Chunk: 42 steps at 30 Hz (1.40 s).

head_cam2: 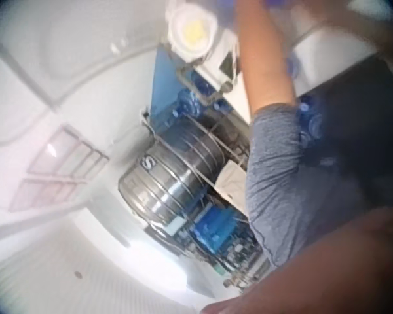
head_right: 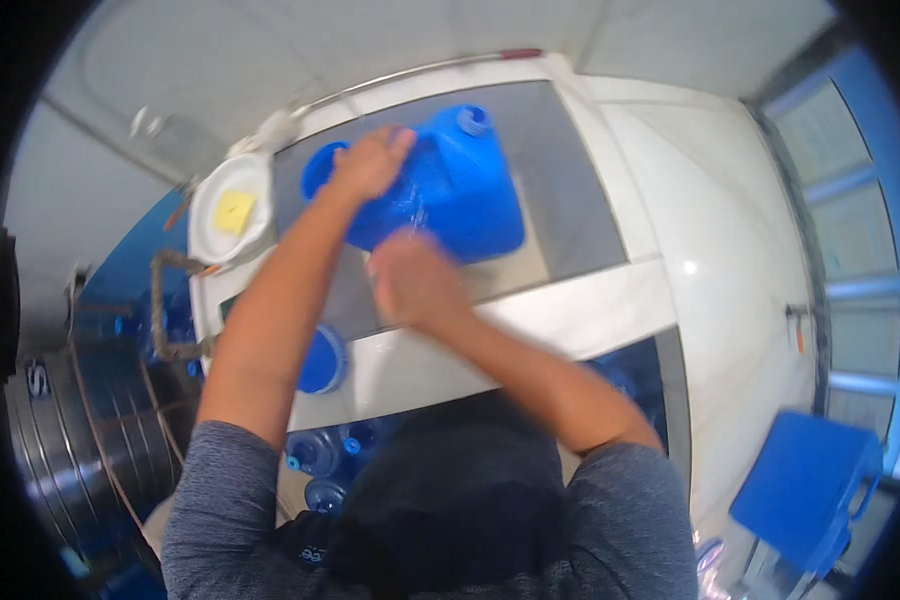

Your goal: The person cleans large blue and green plastic water containers in a tiled room. They rinse the containers with water, scrub the exterior with a sponge, and use a toothbrush to clean the cap area. The person then refills the containers from a tap and places them on the floor.

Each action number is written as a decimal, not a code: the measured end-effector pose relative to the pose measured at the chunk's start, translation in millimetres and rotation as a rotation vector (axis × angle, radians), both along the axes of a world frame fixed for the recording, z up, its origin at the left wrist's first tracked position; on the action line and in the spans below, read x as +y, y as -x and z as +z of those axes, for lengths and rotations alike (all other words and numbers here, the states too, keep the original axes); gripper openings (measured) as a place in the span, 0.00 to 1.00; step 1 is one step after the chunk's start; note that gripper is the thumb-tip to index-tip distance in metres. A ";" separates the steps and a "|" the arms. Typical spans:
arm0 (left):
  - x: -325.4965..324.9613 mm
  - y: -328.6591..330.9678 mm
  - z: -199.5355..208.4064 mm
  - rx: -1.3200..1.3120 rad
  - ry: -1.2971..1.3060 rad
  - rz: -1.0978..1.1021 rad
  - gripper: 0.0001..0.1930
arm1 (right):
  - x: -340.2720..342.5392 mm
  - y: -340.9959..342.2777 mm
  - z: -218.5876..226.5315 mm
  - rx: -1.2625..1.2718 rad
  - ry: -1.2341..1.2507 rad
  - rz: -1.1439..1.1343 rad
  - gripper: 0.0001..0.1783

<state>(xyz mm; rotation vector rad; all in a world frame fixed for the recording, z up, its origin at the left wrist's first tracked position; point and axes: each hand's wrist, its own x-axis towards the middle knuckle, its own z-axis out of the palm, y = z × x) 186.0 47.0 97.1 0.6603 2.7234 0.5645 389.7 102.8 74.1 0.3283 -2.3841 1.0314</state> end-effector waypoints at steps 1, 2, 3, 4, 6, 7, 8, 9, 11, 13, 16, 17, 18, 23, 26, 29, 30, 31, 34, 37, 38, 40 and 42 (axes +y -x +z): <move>9.3 17.7 -8.8 0.014 -0.062 -0.037 0.40 | -24.8 -32.0 -45.0 -0.135 0.064 0.159 0.11; 15.7 37.0 -22.2 0.025 -0.117 -0.068 0.42 | -49.4 -56.7 -50.7 -0.237 0.088 0.228 0.20; 24.0 47.8 -17.8 -0.005 -0.066 -0.084 0.43 | -60.9 -80.7 -49.3 -0.167 -0.060 0.266 0.23; 27.2 57.2 -10.5 -0.026 -0.009 -0.089 0.45 | -63.7 -95.9 -45.7 -0.094 -0.208 0.316 0.27; 21.1 82.7 -13.6 -0.099 -0.005 -0.046 0.47 | -36.8 -106.3 -57.3 -0.140 -0.185 0.349 0.32; 20.4 90.9 -14.5 -0.157 -0.049 -0.052 0.48 | -16.8 -112.5 -63.0 -0.164 -0.168 0.359 0.35; 16.6 94.7 -15.8 -0.218 -0.090 -0.051 0.49 | 19.9 -116.6 -45.7 -0.362 -0.216 0.309 0.37; 17.5 90.9 -8.8 -0.317 -0.093 0.024 0.49 | 59.5 -135.1 -57.1 -0.345 -0.166 0.153 0.37; -2.0 102.5 -6.5 -0.489 -0.141 0.141 0.48 | 139.0 -175.1 -46.5 -0.460 -0.369 -0.233 0.38; -7.9 111.0 -9.3 -0.595 -0.145 0.172 0.47 | 209.7 -215.2 -39.9 -0.670 -0.557 -0.596 0.41; -27.3 113.6 -11.0 -0.674 -0.105 0.255 0.47 | 321.9 -283.3 -42.0 -0.701 -0.540 -1.067 0.41; -27.8 119.5 -15.8 -0.709 -0.096 0.276 0.46 | 358.3 -314.1 -56.9 -0.692 -0.530 -1.300 0.41; -23.2 119.0 -15.6 -0.681 -0.093 0.280 0.46 | 394.9 -347.1 -71.2 -0.797 -0.521 -1.474 0.44; -10.5 110.8 -13.7 -0.518 -0.110 0.301 0.48 | 491.0 -284.5 -55.0 -1.124 -0.291 -1.708 0.42; 20.9 109.3 -12.8 -0.337 0.006 0.227 0.53 | 555.2 -184.5 -100.2 -0.851 -0.553 -1.470 0.38; 14.5 111.1 -23.1 -0.265 0.088 0.235 0.56 | 509.6 23.2 -87.5 -0.718 -0.530 -1.112 0.38; 17.9 107.5 -22.6 -0.296 0.125 0.201 0.57 | 482.5 66.5 -92.0 -0.596 -0.601 -0.929 0.38; 34.3 91.1 -8.8 -0.292 0.163 0.173 0.56 | 447.7 110.5 -92.2 -0.604 -0.562 -0.831 0.37; 31.0 46.8 10.5 -0.259 -0.025 0.068 0.54 | 316.2 199.5 -68.9 -0.352 -0.159 -0.103 0.28; 9.9 11.8 10.4 -0.262 0.133 0.108 0.49 | 181.6 226.2 6.1 -0.297 0.140 0.126 0.18; 12.3 -7.7 26.4 -0.261 0.165 0.099 0.47 | 155.5 230.8 20.8 -0.351 0.238 0.181 0.17; -4.8 -36.1 27.2 -0.215 0.174 0.085 0.42 | 108.1 248.1 35.9 -0.361 0.143 0.185 0.15; -25.6 -58.9 22.4 -0.200 0.148 0.080 0.42 | 68.6 260.1 45.5 -0.401 -0.018 0.190 0.13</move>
